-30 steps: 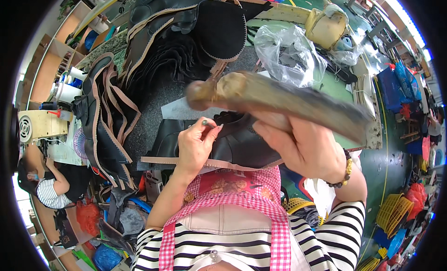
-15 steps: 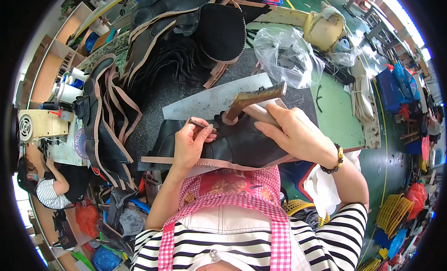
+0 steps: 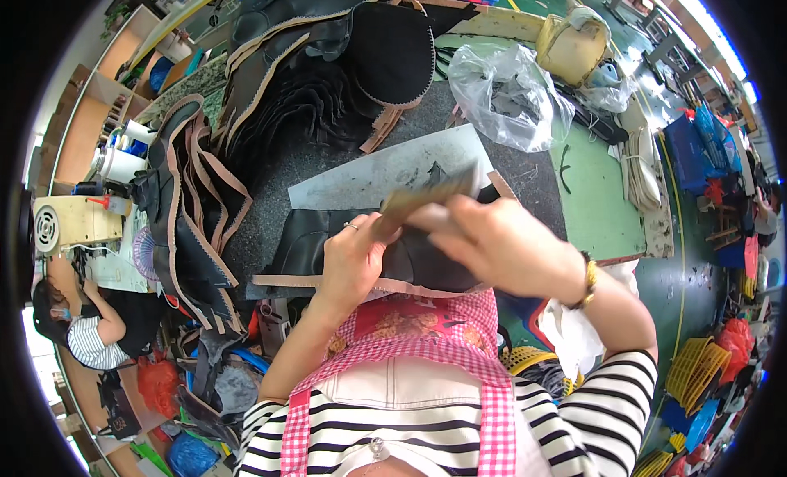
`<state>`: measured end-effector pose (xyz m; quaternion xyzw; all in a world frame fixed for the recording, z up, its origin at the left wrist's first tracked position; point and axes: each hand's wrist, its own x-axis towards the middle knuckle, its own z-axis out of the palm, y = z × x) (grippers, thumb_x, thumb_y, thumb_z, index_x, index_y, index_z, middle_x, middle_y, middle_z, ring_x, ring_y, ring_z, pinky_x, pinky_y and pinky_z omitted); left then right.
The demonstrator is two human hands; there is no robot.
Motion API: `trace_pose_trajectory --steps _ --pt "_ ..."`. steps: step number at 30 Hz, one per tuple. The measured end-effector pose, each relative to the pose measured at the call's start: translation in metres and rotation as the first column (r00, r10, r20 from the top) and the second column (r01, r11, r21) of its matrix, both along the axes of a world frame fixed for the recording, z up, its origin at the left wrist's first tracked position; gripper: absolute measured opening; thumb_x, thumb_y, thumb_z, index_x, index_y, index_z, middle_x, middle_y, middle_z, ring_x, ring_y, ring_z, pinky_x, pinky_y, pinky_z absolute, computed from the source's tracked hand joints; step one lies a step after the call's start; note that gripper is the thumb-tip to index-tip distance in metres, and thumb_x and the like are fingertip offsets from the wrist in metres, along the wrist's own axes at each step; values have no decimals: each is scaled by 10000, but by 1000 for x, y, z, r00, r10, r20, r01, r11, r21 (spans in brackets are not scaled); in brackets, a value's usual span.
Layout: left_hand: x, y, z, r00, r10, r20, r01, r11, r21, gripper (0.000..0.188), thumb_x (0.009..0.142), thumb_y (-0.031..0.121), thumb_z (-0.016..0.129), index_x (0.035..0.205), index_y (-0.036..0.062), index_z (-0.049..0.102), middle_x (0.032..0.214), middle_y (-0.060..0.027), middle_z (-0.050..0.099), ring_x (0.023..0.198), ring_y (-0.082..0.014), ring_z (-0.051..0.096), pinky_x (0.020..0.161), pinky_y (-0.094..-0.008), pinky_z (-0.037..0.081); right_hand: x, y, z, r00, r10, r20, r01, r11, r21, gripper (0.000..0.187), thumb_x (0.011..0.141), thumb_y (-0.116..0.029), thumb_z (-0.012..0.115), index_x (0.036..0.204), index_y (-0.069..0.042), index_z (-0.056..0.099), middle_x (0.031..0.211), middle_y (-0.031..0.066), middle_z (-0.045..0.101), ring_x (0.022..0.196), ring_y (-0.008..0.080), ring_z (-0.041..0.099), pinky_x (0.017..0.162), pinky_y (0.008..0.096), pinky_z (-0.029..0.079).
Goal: The person uses a wooden mallet to repeatedly strike the edges of black leather pieces placed on a workbench. They handle the leather pieces one at a time, adjusting their position and orientation to apply force to specific areas.
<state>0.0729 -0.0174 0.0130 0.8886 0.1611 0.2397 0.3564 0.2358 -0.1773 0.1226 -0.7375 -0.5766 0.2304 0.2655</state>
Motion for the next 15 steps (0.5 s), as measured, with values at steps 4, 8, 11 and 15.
trace_pose_trajectory --steps 4,8,11,15 --pt "-1 17 8 997 15 -80 -54 858 -511 121 905 114 622 930 20 550 976 -172 672 807 -338 680 697 -349 534 15 -9 5 956 -290 -37 287 956 -59 261 887 -224 652 881 4 526 632 188 491 553 284 509 553 381 413" --pt "14 37 -1 940 -338 35 335 939 74 152 849 106 660 895 -4 566 1083 -186 623 995 -316 628 871 -344 500 28 10 13 887 -387 -251 424 898 118 244 849 -175 703 859 -24 512 661 1 453 598 78 391 528 270 372" --pt "6 24 28 918 -357 -172 363 932 0 122 822 97 669 875 27 585 1073 -148 607 985 -299 628 802 -368 507 41 44 23 917 -327 -228 387 869 309 271 793 -147 735 884 -33 506 747 -3 514 654 63 469 573 244 413" --pt "-75 18 150 986 -165 6 148 904 401 130 775 41 647 878 55 568 875 -112 587 762 -246 641 629 -347 517 38 95 51 928 -371 13 337 857 389 319 750 -115 749 935 -36 501 774 53 569 618 149 531 585 305 449"
